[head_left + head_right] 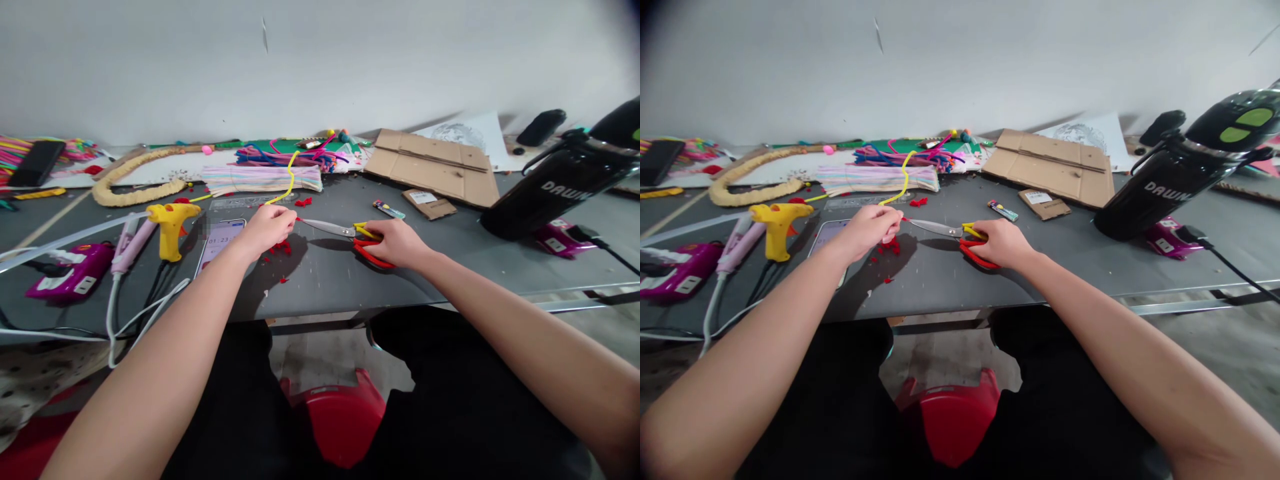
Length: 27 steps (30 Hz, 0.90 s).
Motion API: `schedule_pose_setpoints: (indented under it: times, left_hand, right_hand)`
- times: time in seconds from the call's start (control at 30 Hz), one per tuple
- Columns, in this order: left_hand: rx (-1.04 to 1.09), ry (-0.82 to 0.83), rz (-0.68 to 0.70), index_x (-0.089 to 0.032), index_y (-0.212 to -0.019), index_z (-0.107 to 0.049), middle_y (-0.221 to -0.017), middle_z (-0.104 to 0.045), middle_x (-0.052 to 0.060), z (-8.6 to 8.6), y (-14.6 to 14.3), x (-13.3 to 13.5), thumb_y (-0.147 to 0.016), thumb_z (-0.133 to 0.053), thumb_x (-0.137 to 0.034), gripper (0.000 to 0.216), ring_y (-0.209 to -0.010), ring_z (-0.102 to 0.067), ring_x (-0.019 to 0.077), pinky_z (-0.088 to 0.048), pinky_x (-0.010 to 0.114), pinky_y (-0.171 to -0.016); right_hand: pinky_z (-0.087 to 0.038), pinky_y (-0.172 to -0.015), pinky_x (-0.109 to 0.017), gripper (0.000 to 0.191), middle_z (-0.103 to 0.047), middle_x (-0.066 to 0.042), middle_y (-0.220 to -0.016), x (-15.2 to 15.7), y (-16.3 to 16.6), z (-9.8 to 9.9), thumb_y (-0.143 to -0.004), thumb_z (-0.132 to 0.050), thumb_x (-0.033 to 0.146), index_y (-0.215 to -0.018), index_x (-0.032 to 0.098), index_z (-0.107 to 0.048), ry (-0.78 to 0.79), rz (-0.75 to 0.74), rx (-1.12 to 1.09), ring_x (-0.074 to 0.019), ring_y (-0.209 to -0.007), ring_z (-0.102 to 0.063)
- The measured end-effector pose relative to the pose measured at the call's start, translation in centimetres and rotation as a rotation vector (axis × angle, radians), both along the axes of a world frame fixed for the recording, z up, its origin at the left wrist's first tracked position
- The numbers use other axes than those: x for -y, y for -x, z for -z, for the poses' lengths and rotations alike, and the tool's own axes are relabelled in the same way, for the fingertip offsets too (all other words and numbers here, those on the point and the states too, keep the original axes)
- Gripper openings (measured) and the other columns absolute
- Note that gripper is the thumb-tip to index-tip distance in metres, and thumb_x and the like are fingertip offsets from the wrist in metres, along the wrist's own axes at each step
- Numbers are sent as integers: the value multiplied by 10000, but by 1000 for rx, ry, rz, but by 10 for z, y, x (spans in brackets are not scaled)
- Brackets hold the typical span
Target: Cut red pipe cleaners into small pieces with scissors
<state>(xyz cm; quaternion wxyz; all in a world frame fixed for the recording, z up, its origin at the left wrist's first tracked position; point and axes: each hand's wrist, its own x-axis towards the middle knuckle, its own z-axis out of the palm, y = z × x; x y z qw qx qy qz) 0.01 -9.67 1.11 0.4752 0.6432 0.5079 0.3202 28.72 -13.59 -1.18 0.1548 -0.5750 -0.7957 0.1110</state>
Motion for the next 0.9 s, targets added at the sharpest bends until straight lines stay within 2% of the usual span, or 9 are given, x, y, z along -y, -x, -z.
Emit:
schedule_pose_setpoints:
  times: [0.9]
  left_hand:
    - [-40, 6, -17, -181, -582, -405, -553, -376, -17, 0, 0, -1, -791, -543, -251, 260, -456, -322, 61, -235, 234, -450]
  right_hand:
    - [-245, -571, -282, 345, -544, -1, -641, 3, 2, -1, -768, -567, 558, -722, 217, -544, -5, 16, 0, -136, -598, -411]
